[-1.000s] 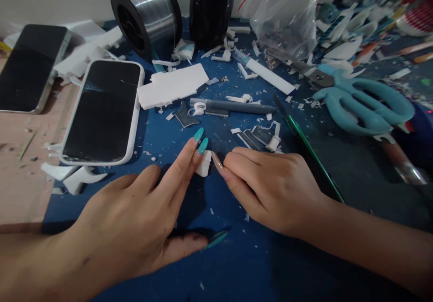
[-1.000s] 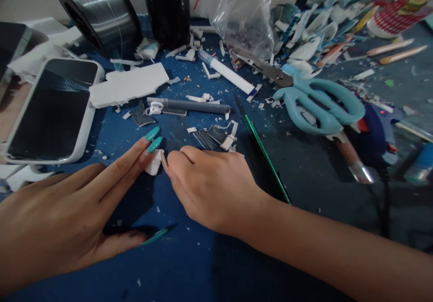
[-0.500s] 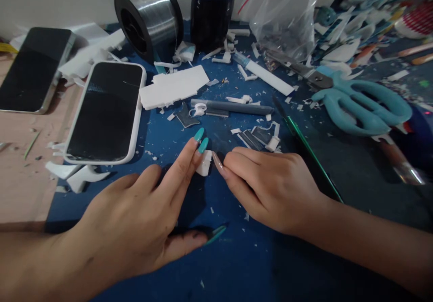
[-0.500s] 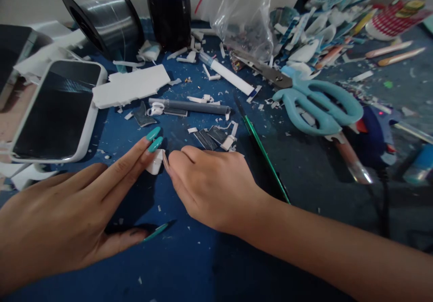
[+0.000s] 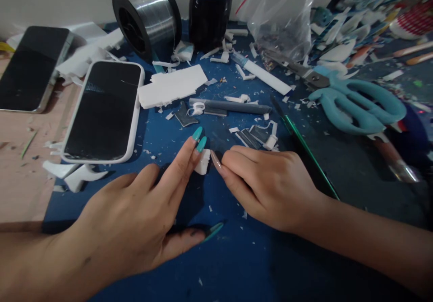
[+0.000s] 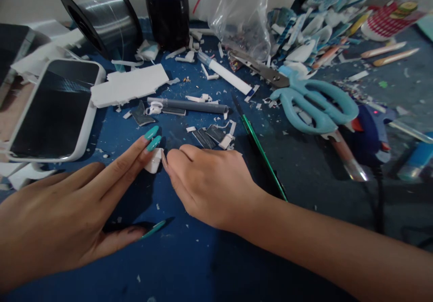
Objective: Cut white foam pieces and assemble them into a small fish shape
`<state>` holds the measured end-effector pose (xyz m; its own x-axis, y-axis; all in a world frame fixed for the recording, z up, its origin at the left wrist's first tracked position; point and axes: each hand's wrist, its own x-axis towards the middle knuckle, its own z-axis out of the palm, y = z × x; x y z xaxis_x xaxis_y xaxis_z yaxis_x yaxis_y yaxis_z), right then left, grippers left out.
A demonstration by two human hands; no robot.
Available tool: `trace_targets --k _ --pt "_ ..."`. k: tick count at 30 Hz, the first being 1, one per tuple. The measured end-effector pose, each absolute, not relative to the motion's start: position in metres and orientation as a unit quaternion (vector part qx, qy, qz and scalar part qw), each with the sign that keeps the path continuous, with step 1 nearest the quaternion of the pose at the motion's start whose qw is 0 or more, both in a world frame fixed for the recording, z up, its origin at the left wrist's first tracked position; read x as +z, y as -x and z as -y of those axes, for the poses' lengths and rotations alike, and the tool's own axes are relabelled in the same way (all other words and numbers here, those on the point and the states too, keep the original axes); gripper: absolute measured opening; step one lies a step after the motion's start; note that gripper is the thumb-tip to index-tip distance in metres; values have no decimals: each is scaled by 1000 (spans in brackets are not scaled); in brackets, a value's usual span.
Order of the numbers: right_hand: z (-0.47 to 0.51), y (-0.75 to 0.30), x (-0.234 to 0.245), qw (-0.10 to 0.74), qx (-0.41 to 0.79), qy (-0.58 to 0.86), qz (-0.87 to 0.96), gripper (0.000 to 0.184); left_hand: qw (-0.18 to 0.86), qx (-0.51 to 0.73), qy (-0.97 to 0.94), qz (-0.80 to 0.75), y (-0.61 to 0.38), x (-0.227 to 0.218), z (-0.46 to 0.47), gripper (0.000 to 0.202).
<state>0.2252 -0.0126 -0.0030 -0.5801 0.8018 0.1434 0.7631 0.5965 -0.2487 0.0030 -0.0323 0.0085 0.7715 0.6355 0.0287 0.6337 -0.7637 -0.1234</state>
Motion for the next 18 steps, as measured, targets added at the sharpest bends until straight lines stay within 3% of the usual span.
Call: trace_targets --k 5,18 --pt "13 -227 -1 124 81 441 885 31 52 7 941 334 -2 9 31 77" --pt "13 -227 -1 125 75 432 890 32 62 7 942 330 -3 10 32 66"
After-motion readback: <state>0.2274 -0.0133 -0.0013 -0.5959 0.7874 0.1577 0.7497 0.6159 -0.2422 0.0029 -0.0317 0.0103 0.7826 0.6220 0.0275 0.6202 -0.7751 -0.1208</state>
